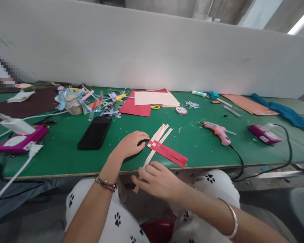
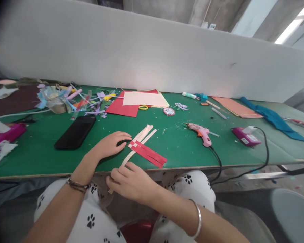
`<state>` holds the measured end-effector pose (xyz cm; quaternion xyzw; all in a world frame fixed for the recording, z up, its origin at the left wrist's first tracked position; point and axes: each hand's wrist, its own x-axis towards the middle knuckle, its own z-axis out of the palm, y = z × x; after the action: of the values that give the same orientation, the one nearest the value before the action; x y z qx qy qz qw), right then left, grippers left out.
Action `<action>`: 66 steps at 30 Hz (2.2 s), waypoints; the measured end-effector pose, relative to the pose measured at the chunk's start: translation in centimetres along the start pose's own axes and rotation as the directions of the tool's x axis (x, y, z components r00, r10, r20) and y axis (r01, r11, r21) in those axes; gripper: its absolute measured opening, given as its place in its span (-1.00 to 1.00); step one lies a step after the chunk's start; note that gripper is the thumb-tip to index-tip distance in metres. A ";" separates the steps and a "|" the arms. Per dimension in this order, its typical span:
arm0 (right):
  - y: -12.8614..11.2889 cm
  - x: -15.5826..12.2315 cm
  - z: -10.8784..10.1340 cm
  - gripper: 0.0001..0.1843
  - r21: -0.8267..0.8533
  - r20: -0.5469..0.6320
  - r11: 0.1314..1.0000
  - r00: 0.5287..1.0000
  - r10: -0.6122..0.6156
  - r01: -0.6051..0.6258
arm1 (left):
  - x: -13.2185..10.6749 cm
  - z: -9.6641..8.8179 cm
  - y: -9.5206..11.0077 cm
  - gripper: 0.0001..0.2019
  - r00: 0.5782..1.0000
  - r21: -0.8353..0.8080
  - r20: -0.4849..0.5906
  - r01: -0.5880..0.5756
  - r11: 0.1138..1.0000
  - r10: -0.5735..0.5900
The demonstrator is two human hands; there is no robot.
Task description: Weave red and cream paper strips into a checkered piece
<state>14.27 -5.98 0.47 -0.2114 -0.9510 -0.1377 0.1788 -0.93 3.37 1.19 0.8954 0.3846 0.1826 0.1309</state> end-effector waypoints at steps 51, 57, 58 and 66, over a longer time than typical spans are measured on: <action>12.2 -0.3 -1.8 -0.83 0.573 0.026 0.476 0.595 0.804 -0.668 | -3.2 0.7 3.0 -0.43 0.980 0.259 0.182 -0.127 0.957 0.080; 13.2 -0.3 -1.9 -0.80 0.589 0.017 0.465 0.585 0.811 -0.661 | -3.2 0.8 2.9 -0.43 0.982 0.254 0.169 -0.131 0.958 0.089; 13.3 -0.3 -1.9 -0.83 0.611 0.035 0.442 0.580 0.814 -0.657 | -3.2 0.9 2.8 -0.43 0.981 0.248 0.170 -0.131 0.960 0.090; 14.2 -1.0 -1.5 -0.91 0.664 0.091 0.357 0.544 0.834 -0.657 | -3.2 0.9 2.9 -0.45 0.985 0.268 0.159 -0.108 0.957 0.066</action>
<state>21.93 5.53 4.11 -0.5300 -0.6984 0.2595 0.4050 -0.68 -1.04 0.72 0.9320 0.3556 0.0656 0.0250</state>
